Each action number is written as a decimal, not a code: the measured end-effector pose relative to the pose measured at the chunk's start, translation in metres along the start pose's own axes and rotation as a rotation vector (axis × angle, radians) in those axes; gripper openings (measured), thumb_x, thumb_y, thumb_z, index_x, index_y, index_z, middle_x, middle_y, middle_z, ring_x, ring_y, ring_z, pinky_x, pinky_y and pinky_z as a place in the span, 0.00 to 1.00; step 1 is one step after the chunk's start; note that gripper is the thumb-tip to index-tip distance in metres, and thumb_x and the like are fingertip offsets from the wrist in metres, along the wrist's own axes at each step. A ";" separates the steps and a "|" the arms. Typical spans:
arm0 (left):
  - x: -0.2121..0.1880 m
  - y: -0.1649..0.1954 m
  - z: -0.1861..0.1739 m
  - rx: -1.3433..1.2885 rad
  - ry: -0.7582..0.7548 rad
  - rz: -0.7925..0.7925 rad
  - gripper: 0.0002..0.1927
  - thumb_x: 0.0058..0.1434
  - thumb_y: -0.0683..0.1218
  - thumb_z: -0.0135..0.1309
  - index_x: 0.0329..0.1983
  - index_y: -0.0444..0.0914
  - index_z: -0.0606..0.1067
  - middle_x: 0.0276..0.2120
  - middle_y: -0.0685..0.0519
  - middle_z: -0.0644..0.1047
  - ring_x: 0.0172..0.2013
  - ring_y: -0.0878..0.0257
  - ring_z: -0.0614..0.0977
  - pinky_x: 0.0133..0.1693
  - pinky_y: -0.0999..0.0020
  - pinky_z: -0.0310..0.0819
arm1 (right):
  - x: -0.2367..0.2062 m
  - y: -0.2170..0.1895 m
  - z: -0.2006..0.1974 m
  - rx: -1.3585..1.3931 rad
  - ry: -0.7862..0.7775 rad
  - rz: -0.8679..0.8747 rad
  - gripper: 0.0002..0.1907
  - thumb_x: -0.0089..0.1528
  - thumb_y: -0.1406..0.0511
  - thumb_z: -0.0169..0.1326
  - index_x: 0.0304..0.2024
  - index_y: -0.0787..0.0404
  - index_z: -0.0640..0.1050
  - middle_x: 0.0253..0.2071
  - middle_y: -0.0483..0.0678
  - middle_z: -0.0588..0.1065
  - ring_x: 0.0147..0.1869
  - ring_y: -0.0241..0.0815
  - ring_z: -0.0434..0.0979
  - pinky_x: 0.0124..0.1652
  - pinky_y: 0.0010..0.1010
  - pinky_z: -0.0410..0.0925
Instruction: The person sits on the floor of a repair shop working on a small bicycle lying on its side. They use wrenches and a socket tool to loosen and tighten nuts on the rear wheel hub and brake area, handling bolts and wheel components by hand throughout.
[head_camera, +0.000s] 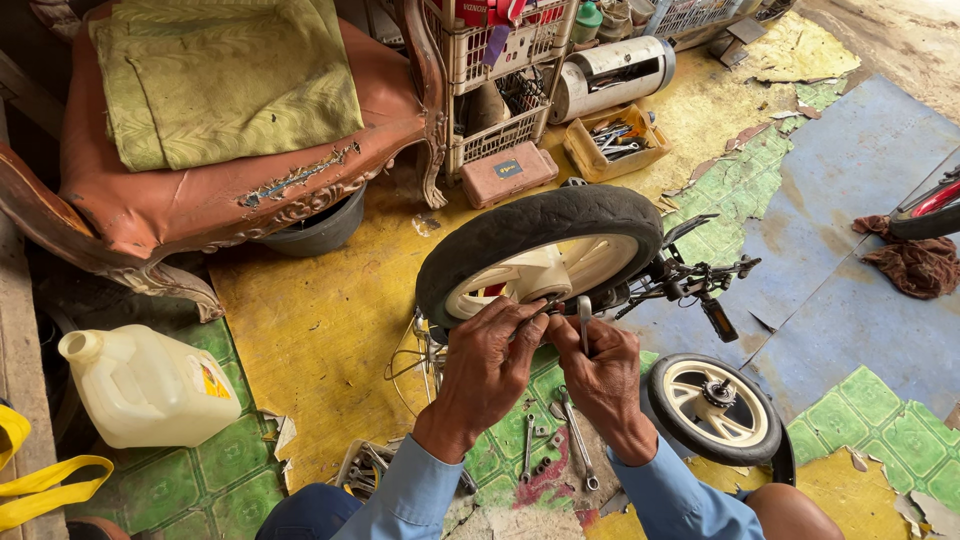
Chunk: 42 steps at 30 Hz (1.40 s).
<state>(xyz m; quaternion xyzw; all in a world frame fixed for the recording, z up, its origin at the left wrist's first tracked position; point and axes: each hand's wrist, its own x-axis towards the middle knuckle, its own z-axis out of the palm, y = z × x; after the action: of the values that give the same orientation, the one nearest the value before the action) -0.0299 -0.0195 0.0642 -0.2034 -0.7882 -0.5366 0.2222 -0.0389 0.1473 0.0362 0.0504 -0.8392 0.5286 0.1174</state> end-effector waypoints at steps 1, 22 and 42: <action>-0.001 0.002 0.000 -0.017 -0.012 -0.048 0.14 0.71 0.44 0.49 0.49 0.30 0.79 0.43 0.43 0.82 0.42 0.50 0.84 0.45 0.60 0.78 | -0.002 0.001 0.000 0.088 -0.033 0.061 0.16 0.67 0.61 0.54 0.30 0.65 0.83 0.16 0.38 0.70 0.20 0.25 0.63 0.20 0.22 0.55; -0.001 0.003 0.006 -0.053 0.039 -0.080 0.11 0.72 0.43 0.50 0.46 0.31 0.79 0.39 0.45 0.82 0.39 0.52 0.85 0.42 0.61 0.80 | 0.000 -0.004 -0.006 0.052 -0.069 0.083 0.14 0.62 0.60 0.63 0.30 0.65 0.81 0.16 0.37 0.66 0.20 0.25 0.58 0.20 0.25 0.50; 0.000 0.000 0.007 -0.082 0.069 -0.107 0.12 0.73 0.45 0.49 0.44 0.32 0.80 0.34 0.46 0.81 0.31 0.57 0.84 0.35 0.65 0.79 | 0.000 -0.009 -0.004 0.089 -0.061 0.076 0.16 0.64 0.61 0.62 0.28 0.68 0.82 0.17 0.38 0.65 0.23 0.26 0.57 0.23 0.27 0.53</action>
<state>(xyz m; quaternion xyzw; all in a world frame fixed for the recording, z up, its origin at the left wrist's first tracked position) -0.0305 -0.0124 0.0617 -0.1513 -0.7672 -0.5862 0.2117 -0.0364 0.1469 0.0457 0.0399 -0.8192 0.5678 0.0694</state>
